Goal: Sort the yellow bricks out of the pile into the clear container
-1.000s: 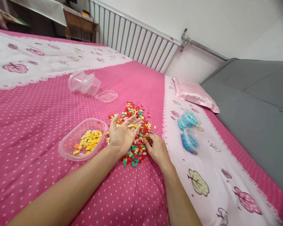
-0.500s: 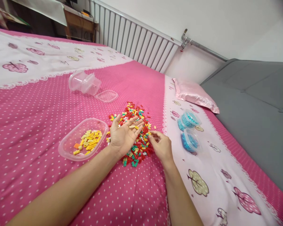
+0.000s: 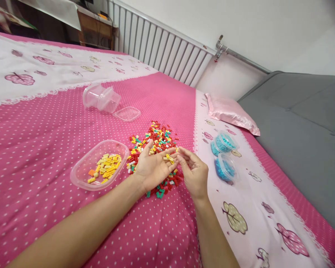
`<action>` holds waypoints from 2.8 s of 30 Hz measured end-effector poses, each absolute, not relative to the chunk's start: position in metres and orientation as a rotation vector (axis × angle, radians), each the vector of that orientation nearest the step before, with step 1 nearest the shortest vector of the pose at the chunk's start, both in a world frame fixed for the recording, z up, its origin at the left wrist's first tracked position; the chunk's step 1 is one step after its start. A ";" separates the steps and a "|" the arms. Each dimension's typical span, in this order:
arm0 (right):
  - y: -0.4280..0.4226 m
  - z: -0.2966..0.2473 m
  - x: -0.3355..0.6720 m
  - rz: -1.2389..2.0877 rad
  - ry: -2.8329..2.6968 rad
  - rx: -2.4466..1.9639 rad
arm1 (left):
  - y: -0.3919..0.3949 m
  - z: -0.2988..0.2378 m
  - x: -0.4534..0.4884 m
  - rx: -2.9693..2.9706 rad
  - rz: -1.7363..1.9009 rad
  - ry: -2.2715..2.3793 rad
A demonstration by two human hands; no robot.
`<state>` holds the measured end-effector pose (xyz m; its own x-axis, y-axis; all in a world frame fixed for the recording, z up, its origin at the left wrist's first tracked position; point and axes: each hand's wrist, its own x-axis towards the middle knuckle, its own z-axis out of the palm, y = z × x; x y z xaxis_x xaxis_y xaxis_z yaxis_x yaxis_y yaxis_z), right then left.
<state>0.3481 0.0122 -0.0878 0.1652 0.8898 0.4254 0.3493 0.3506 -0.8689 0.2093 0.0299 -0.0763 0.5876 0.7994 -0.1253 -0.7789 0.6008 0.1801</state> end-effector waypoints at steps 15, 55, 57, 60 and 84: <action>0.016 -0.097 0.358 0.467 -1.752 -1.799 | 0.035 -0.067 0.206 0.117 1.215 0.358; 0.020 -0.099 0.364 0.402 -1.437 -1.523 | 0.032 -0.068 0.208 0.128 1.128 0.381; 0.017 -0.095 0.361 0.358 -1.417 -1.444 | 0.032 -0.070 0.209 0.121 1.090 0.369; 0.011 -0.086 0.353 0.318 -1.467 -1.362 | 0.031 -0.073 0.210 0.103 1.006 0.324; 0.010 -0.101 0.362 0.346 -1.783 -1.996 | 0.032 -0.067 0.207 0.105 1.180 0.402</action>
<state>0.3621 0.0103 -0.1006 0.1383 0.9850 0.1028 0.8753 -0.0730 -0.4781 0.2067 0.0325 -0.0666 0.3188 0.9141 -0.2505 -0.8771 0.3847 0.2874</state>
